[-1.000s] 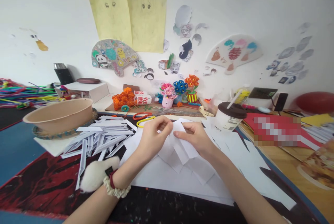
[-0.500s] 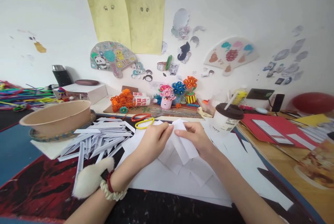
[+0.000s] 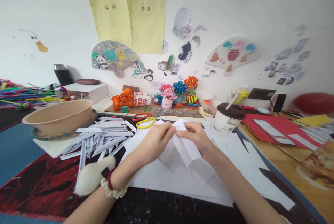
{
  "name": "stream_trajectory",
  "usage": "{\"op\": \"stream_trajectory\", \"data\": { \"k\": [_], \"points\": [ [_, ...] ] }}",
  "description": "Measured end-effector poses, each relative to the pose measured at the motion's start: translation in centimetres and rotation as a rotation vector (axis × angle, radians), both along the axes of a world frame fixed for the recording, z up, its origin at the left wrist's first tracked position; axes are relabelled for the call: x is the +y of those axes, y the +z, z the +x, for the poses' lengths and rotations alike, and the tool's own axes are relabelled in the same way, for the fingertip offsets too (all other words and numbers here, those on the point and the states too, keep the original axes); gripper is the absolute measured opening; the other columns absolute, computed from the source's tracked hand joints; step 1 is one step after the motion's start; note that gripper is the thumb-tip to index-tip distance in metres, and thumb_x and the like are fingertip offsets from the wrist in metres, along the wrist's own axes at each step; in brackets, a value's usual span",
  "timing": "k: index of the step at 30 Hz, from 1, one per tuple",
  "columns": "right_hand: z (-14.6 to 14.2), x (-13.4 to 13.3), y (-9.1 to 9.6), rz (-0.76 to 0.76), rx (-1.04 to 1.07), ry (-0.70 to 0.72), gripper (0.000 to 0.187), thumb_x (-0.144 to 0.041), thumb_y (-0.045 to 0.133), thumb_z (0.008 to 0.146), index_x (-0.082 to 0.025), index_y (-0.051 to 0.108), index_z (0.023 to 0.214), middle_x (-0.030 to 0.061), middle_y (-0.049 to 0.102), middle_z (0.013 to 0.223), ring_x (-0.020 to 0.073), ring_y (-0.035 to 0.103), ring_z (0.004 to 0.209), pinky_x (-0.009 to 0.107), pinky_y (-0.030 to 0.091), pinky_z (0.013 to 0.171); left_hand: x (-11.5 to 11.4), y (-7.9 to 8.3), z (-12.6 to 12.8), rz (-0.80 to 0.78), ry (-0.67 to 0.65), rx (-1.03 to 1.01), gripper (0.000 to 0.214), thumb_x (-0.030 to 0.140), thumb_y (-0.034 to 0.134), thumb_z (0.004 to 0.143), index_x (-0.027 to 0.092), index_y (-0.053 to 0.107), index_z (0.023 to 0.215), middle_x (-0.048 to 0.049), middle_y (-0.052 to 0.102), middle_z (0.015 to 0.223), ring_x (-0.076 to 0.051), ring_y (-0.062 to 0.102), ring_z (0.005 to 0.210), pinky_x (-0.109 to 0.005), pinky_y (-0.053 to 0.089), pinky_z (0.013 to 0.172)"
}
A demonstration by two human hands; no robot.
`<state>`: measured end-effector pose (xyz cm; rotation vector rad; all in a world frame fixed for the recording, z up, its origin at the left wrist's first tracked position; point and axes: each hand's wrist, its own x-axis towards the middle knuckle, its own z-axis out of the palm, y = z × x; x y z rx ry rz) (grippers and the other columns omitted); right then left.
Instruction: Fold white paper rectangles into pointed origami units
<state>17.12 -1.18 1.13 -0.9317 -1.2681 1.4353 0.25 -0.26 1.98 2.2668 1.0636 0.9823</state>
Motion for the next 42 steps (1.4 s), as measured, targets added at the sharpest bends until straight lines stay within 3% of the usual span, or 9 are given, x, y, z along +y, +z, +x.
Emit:
{"op": "stream_trajectory", "data": {
  "k": [5, 13, 16, 19, 24, 27, 32, 39, 42],
  "points": [
    [0.2, 0.0, -0.2, -0.004, -0.006, 0.033, 0.025, -0.037, 0.081, 0.066, -0.017, 0.075, 0.081, 0.0012, 0.068, 0.069, 0.0131, 0.06, 0.06, 0.022, 0.042, 0.052, 0.1, 0.2, 0.0, -0.01, 0.042, -0.038, 0.035, 0.033, 0.043, 0.092, 0.018, 0.036, 0.061, 0.005, 0.039, 0.056, -0.011, 0.035, 0.054, -0.025, 0.024, 0.053],
    [0.1, 0.2, -0.7, 0.013, -0.055, 0.088, 0.026, -0.035, 0.079, 0.07, -0.016, 0.074, 0.088, 0.0058, 0.071, 0.082, 0.0176, 0.064, 0.074, 0.027, 0.048, 0.066, 1.0, 0.0, -0.9, -0.149, -0.035, -0.244, 0.024, 0.034, 0.055, 0.087, 0.016, 0.054, 0.071, 0.0039, 0.047, 0.06, -0.009, 0.04, 0.056, -0.022, 0.029, 0.051],
    [0.1, 0.6, -1.0, 0.034, 0.024, -0.025, 0.034, -0.035, 0.079, 0.07, -0.019, 0.071, 0.098, 0.0059, 0.069, 0.09, 0.0179, 0.063, 0.077, 0.027, 0.049, 0.066, 1.1, 0.1, -1.1, -0.254, 0.029, -0.431, 0.024, 0.038, 0.058, 0.085, 0.016, 0.056, 0.074, 0.0031, 0.052, 0.059, -0.008, 0.042, 0.05, -0.02, 0.029, 0.046],
    [0.2, 0.9, -1.2, 0.068, 0.086, -0.149, 0.043, -0.039, 0.079, 0.068, -0.02, 0.065, 0.104, 0.0051, 0.065, 0.094, 0.0147, 0.06, 0.069, 0.025, 0.046, 0.057, 0.9, 0.6, -1.0, -0.352, 0.115, -0.684, 0.025, 0.039, 0.061, 0.082, 0.015, 0.056, 0.077, 0.0019, 0.058, 0.062, -0.006, 0.042, 0.045, -0.019, 0.029, 0.042],
    [-0.1, 0.8, -1.4, 0.055, 0.055, -0.008, 0.05, -0.047, 0.074, 0.074, -0.024, 0.058, 0.115, 0.0018, 0.061, 0.086, 0.0138, 0.058, 0.065, 0.026, 0.046, 0.055, 0.4, 0.7, -0.3, -0.58, 0.116, -0.898, 0.026, 0.035, 0.069, 0.075, 0.013, 0.056, 0.078, -0.0054, 0.068, 0.073, -0.01, 0.059, 0.053, -0.019, 0.038, 0.046],
    [-0.6, 0.8, -1.8, 0.118, -0.048, -0.013, 0.043, -0.047, 0.072, 0.076, -0.019, 0.064, 0.107, 0.0031, 0.062, 0.079, 0.0142, 0.058, 0.065, 0.026, 0.045, 0.056, 0.1, 0.1, 0.4, -0.666, 0.098, -0.897, 0.025, 0.033, 0.07, 0.074, 0.014, 0.054, 0.076, -0.0064, 0.069, 0.074, -0.012, 0.063, 0.059, -0.02, 0.041, 0.051],
    [-0.4, 1.0, -2.3, 0.147, -0.08, -0.144, 0.033, -0.047, 0.072, 0.076, -0.014, 0.068, 0.075, 0.0041, 0.063, 0.069, 0.0141, 0.056, 0.06, 0.028, 0.045, 0.056, -0.1, -0.8, 1.1, -0.585, 0.115, -0.781, 0.026, 0.036, 0.067, 0.074, 0.014, 0.053, 0.07, -0.0001, 0.061, 0.065, -0.007, 0.051, 0.05, -0.019, 0.037, 0.045],
    [-0.3, 1.1, -2.0, 0.182, -0.083, -0.204, 0.029, -0.044, 0.07, 0.076, -0.015, 0.069, 0.077, 0.0023, 0.062, 0.067, 0.0135, 0.055, 0.056, 0.029, 0.045, 0.055, 0.0, -1.2, 1.4, -0.572, 0.089, -0.486, 0.015, 0.029, 0.056, 0.079, 0.015, 0.056, 0.075, 0.0014, 0.058, 0.062, -0.008, 0.046, 0.046, -0.02, 0.033, 0.041],
    [-0.4, 1.1, -1.7, 0.2, -0.105, -0.233, 0.027, -0.042, 0.071, 0.075, -0.015, 0.069, 0.074, 0.0019, 0.061, 0.063, 0.014, 0.055, 0.054, 0.029, 0.045, 0.055, 0.1, -1.2, 1.1, -0.447, 0.076, -0.316, 0.016, 0.031, 0.055, 0.082, 0.015, 0.058, 0.08, -0.0007, 0.06, 0.066, -0.011, 0.051, 0.051, -0.023, 0.038, 0.047]
  ]
}}
